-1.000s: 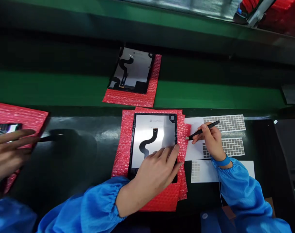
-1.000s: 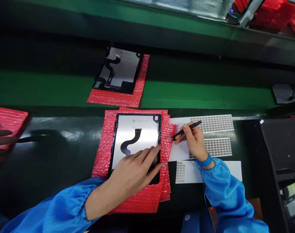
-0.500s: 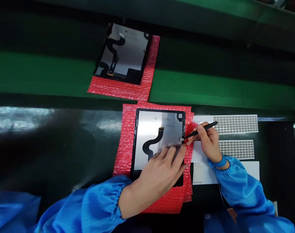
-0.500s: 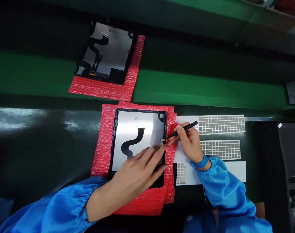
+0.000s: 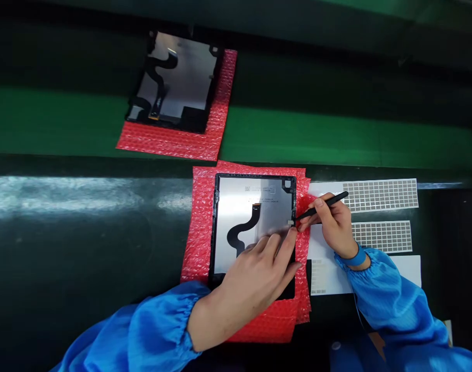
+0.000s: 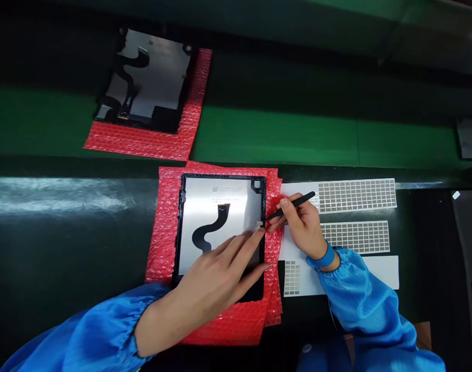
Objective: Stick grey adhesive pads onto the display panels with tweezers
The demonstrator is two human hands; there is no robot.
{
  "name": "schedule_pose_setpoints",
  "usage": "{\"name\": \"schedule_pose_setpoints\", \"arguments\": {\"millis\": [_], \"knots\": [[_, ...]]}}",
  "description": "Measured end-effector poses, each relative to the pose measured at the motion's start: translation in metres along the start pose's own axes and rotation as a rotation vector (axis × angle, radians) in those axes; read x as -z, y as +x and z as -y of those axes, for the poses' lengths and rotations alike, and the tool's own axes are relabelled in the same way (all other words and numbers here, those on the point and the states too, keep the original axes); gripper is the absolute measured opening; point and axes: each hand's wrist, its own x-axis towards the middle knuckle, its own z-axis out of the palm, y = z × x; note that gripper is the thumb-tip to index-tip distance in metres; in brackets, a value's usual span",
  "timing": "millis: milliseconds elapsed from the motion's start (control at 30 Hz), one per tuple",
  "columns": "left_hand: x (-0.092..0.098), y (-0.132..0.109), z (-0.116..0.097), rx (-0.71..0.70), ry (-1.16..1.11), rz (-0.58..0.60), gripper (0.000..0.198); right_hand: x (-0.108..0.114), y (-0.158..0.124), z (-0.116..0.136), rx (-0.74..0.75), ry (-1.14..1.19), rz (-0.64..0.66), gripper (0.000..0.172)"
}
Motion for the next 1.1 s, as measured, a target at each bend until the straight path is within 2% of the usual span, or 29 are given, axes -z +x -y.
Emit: {"name": "schedule_pose_setpoints", "arguments": {"millis": [300, 433, 533, 700, 800, 867, 933, 1033, 1100], "knots": [[-0.003, 0.000, 0.000, 0.013, 0.015, -0.008, 0.058, -0.002, 0.001, 0.000, -0.012, 0.014, 0.006, 0.038], [-0.004, 0.001, 0.000, 0.023, -0.001, -0.014, 0.057, 0.000, 0.001, 0.002, 0.007, 0.019, -0.044, 0.038], [-0.003, 0.002, 0.002, 0.041, -0.034, -0.005, 0.060, 0.004, -0.003, 0.013, 0.058, -0.010, -0.097, 0.038], [0.002, 0.011, 0.012, 0.147, -0.073, 0.072, 0.066, 0.022, -0.035, 0.036, 0.100, -0.140, -0.181, 0.034], [0.007, 0.017, 0.016, 0.151, -0.028, 0.062, 0.065, 0.038, -0.070, 0.034, 0.072, -0.218, -0.207, 0.027], [0.010, 0.017, 0.012, 0.089, -0.009, 0.001, 0.062, 0.047, -0.092, 0.026, 0.024, -0.279, -0.200, 0.025], [0.012, 0.013, 0.003, -0.048, -0.032, -0.030, 0.058, 0.053, -0.109, 0.015, -0.026, -0.331, -0.181, 0.025], [0.009, 0.002, -0.017, -0.270, -0.110, 0.057, 0.062, 0.054, -0.119, 0.003, -0.069, -0.394, -0.159, 0.027], [0.005, -0.004, -0.028, -0.321, -0.115, 0.151, 0.074, 0.052, -0.119, -0.003, -0.077, -0.430, -0.153, 0.030]]}}
